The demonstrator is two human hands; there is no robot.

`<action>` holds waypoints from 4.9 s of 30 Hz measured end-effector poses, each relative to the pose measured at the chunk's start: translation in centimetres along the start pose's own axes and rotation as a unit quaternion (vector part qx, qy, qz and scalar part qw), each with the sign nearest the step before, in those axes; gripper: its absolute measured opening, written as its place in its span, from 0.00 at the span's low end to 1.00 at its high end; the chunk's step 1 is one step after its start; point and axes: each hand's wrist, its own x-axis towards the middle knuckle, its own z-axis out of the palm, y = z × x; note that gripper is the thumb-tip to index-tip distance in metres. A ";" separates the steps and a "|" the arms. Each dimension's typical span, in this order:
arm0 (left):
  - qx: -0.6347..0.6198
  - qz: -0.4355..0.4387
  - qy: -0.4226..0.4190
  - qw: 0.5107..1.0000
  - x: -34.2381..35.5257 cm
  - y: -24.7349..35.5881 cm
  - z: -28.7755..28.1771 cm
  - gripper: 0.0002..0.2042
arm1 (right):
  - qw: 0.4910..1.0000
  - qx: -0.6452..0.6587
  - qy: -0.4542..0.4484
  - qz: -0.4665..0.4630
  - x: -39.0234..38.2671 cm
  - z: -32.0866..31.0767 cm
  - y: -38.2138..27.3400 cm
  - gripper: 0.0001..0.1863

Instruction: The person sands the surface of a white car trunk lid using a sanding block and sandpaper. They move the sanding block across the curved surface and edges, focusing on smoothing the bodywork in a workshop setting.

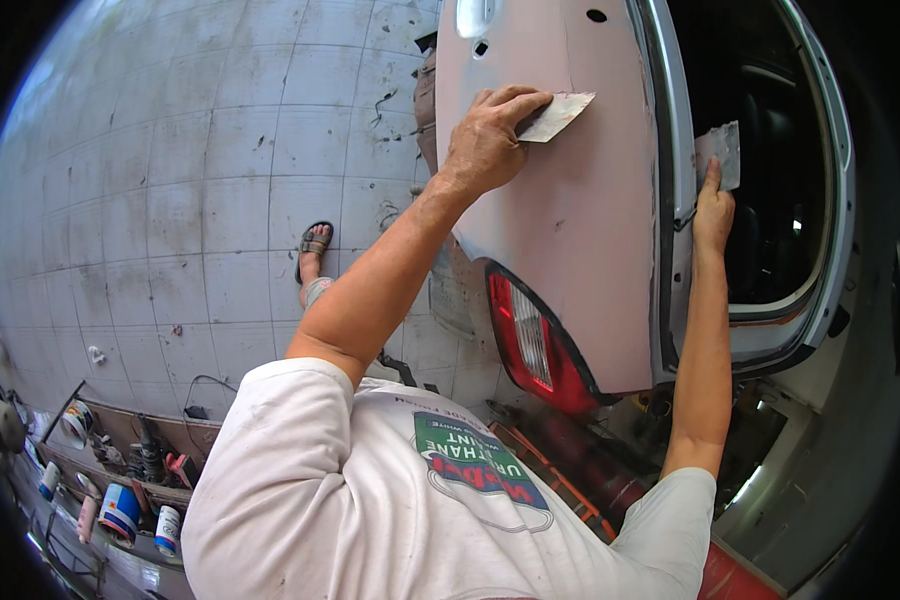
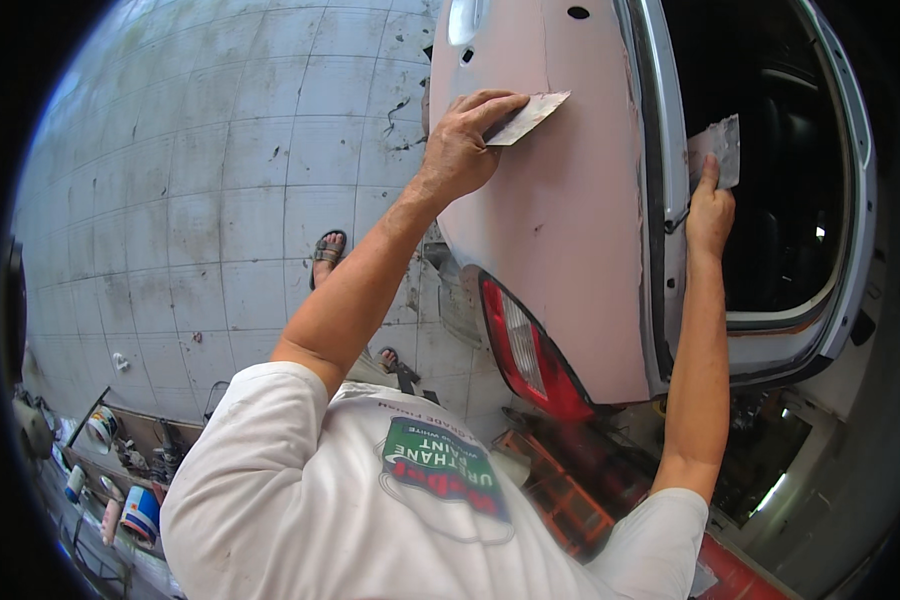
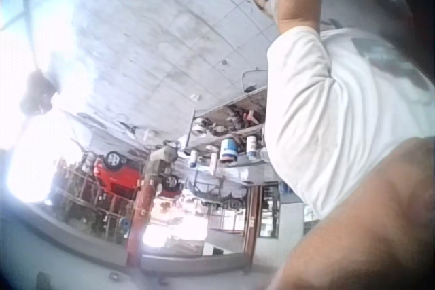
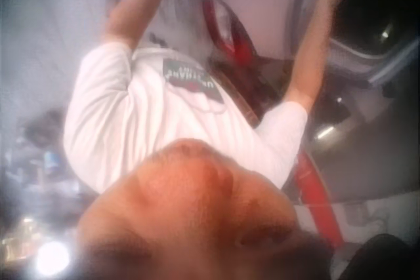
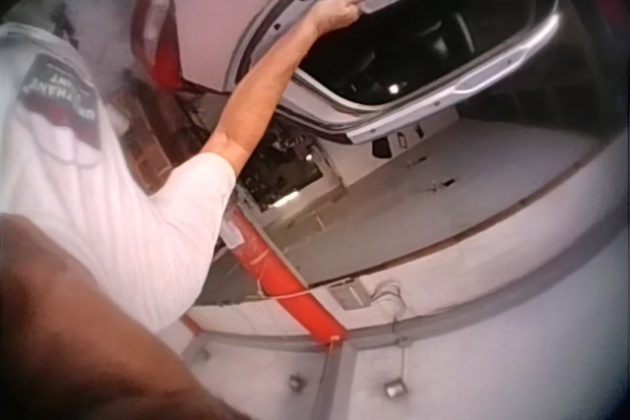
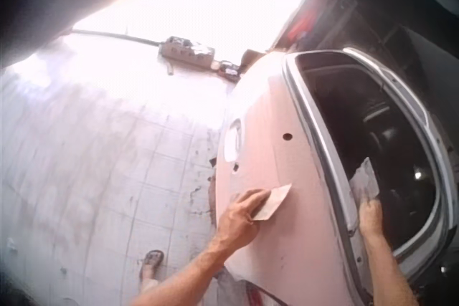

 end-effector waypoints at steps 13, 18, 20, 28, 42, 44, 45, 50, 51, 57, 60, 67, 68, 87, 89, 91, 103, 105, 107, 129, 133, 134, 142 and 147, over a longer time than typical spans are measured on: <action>0.043 0.049 0.027 0.997 -22.9 8.2 4.5 0.36 | 0.988 -0.089 0.072 -0.102 3.5 1.2 0.5 0.52; -0.005 0.075 -0.071 0.995 -26.1 6.5 2.4 0.37 | 0.972 -0.003 0.199 -0.127 -0.6 0.2 -2.0 0.51; -0.105 -0.017 -0.090 0.990 -26.7 4.9 -1.5 0.33 | 0.962 0.042 0.236 -0.129 -2.4 -1.8 -2.1 0.50; -0.375 -0.070 -0.026 0.924 -14.6 2.4 -16.9 0.61 | 0.796 0.595 -0.110 -0.016 -22.3 -3.9 -4.7 0.22; -0.006 0.015 -0.348 0.938 -5.4 -0.7 -21.3 0.33 | 0.776 0.600 -0.193 0.004 -23.5 -4.8 -19.7 0.23; -0.174 -0.029 -0.194 0.965 -1.1 0.0 -23.0 0.31 | 0.880 0.388 -0.248 -0.112 -21.6 -6.0 -20.1 0.27; -0.158 0.017 -0.207 0.965 1.6 1.3 -23.8 0.32 | 0.900 0.314 -0.258 -0.157 -21.3 -6.1 -20.7 0.28; -0.138 0.119 -0.286 0.941 5.2 6.8 -23.3 0.31 | 0.886 0.321 -0.103 -0.320 -21.7 -3.6 -24.5 0.27; -0.163 0.128 -0.266 0.941 3.9 6.8 -22.5 0.29 | 0.890 0.318 -0.088 -0.316 -21.6 -3.3 -25.0 0.26; -0.057 0.106 -0.404 0.907 -1.6 6.2 -22.6 0.32 | 0.936 0.271 -0.147 -0.172 -21.8 -1.3 -23.0 0.20; 0.013 0.046 -0.486 0.873 -4.7 4.8 -22.5 0.29 | 0.871 0.475 -0.105 -0.066 -20.6 -2.1 -22.7 0.18; -0.477 -0.005 -0.209 0.853 0.4 8.7 -24.1 0.37 | 0.612 0.738 -0.236 0.159 -22.2 -0.2 -21.5 0.18; -0.446 0.009 -0.224 0.866 0.2 8.4 -23.4 0.37 | 0.550 0.774 -0.250 0.188 -23.4 0.4 -22.1 0.17; -0.245 -0.217 -0.278 0.903 0.5 -5.4 -14.1 0.28 | 0.888 0.399 0.219 -0.066 -6.7 -7.8 -11.0 0.31; -0.245 -0.241 -0.224 0.912 3.8 -4.8 -12.1 0.27 | 0.942 0.276 0.188 -0.047 -3.2 -6.2 -7.5 0.38; -0.188 -0.201 -0.200 0.940 6.8 -6.5 -9.5 0.27 | 0.982 0.115 0.149 -0.021 -0.6 -3.9 -1.7 0.42; -0.030 -0.031 -0.065 0.997 2.6 -7.7 -2.8 0.31 | 0.994 0.070 0.056 -0.066 -0.9 0.6 -2.9 0.46; -0.001 0.002 -0.041 0.999 -2.5 -5.4 -1.9 0.32 | 0.995 0.068 0.044 -0.051 -0.6 0.5 -3.6 0.47; -0.008 0.013 -0.038 0.999 -7.6 -2.8 -1.1 0.33 | 0.997 0.057 0.044 -0.032 -0.8 0.6 -3.2 0.48; -0.161 -0.035 -0.052 0.985 25.7 -14.1 -6.8 0.33 | 0.996 0.067 0.059 -0.027 -2.1 0.5 -2.2 0.42; -0.058 0.067 -0.056 0.994 34.6 -16.7 -3.3 0.34 | 0.996 0.075 0.047 0.009 -2.6 0.0 -1.8 0.39; -0.051 0.080 -0.053 0.994 36.2 -17.6 -2.6 0.33 | 0.995 0.081 0.056 0.000 -2.7 -0.1 -2.0 0.39; -0.079 0.105 -0.167 0.977 34.7 -14.6 -3.4 0.29 | 0.993 0.106 0.027 0.049 -2.5 -0.6 -0.5 0.42; -0.038 0.102 -0.146 0.983 25.3 -10.2 -4.4 0.32 | 0.992 0.116 0.024 0.052 -2.0 -0.4 -1.7 0.43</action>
